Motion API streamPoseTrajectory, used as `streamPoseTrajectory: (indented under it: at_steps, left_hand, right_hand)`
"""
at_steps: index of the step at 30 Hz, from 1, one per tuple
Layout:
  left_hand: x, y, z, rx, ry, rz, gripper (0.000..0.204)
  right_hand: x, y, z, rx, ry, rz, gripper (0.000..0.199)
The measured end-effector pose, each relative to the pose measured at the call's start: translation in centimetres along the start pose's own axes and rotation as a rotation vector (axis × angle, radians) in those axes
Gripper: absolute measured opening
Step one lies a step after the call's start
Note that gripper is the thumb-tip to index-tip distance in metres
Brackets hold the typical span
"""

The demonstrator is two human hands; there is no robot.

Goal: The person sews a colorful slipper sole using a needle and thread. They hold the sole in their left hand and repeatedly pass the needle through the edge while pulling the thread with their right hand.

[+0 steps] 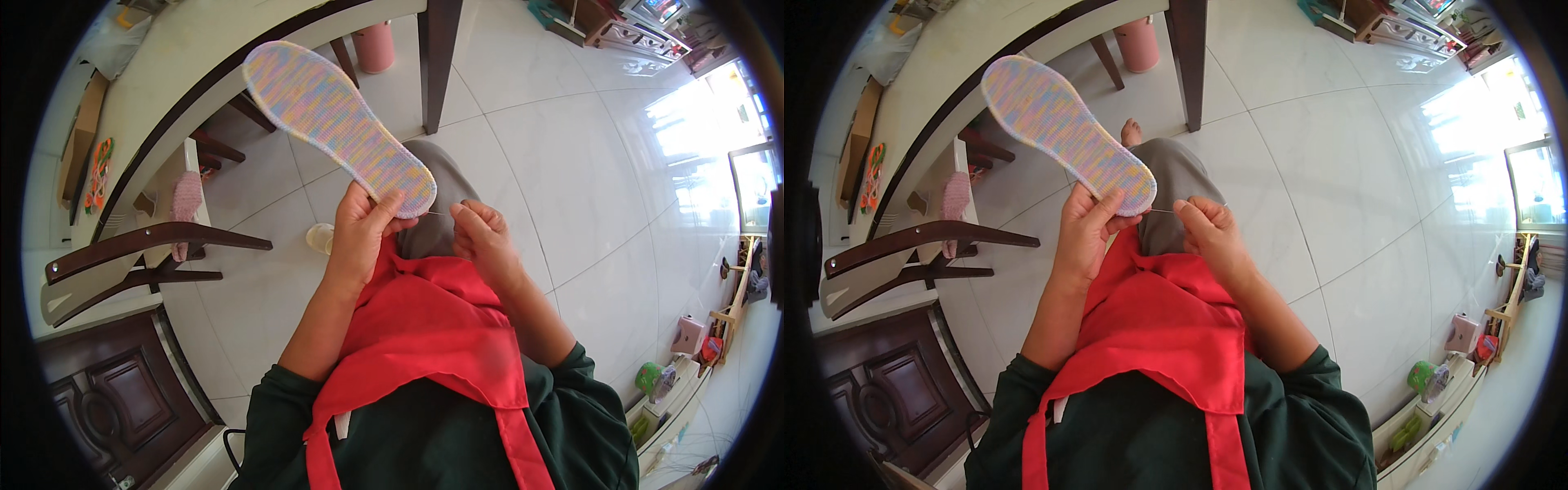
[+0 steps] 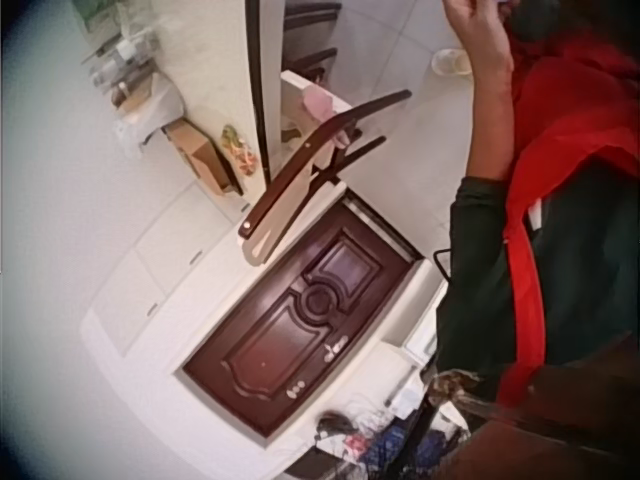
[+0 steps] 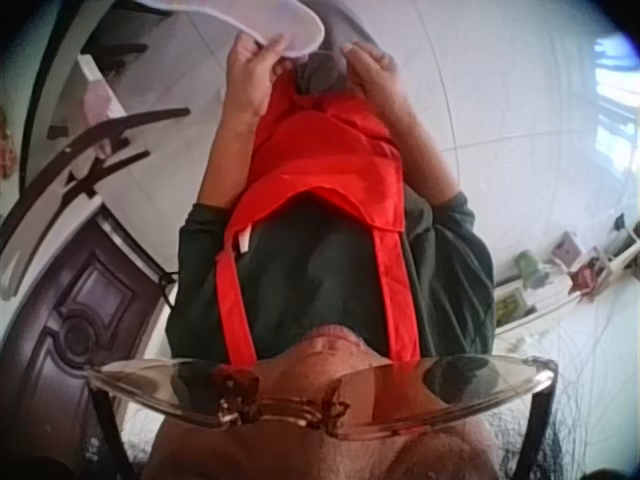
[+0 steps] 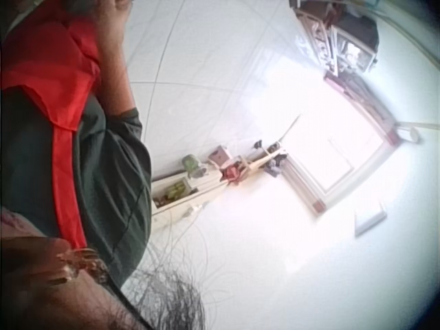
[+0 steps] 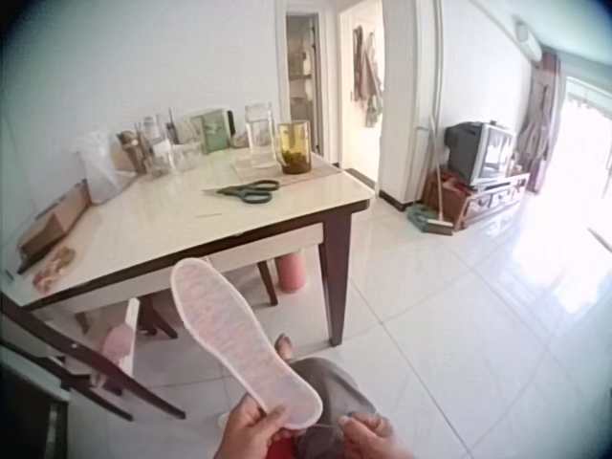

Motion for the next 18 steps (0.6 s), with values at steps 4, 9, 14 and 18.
streamPoseTrajectory:
  at_steps: [4,9,14,18]
  left_hand:
    - [0.2,-0.1,0.1,0.004,0.058,-0.014,0.024]
    - [0.9,0.2,-0.8,-0.071,0.132,-0.032,0.024]
    - [0.9,-0.1,-0.7,-0.063,0.187,-0.078,0.024]
    - [1.1,-0.1,-1.0,-0.098,0.216,-0.095,0.024]
  right_hand:
    - [1.0,0.6,-0.7,0.041,-0.065,-0.036,0.028]
    - [2.8,-0.4,3.4,0.275,-0.615,-0.233,0.018]
    - [0.3,-2.4,7.0,0.415,-0.714,-0.224,0.015]
    - [-2.9,-3.4,8.4,0.526,-0.805,-0.184,0.01]
Point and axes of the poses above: each hand's wrist, its own y-axis towards the middle knuckle, its own x-axis out of the back of the hand, z = x × y, the point moved 10 cm from there along y, towards the middle knuckle, and after that the axes turned 2 degrees about x, right-handed, at the moved point
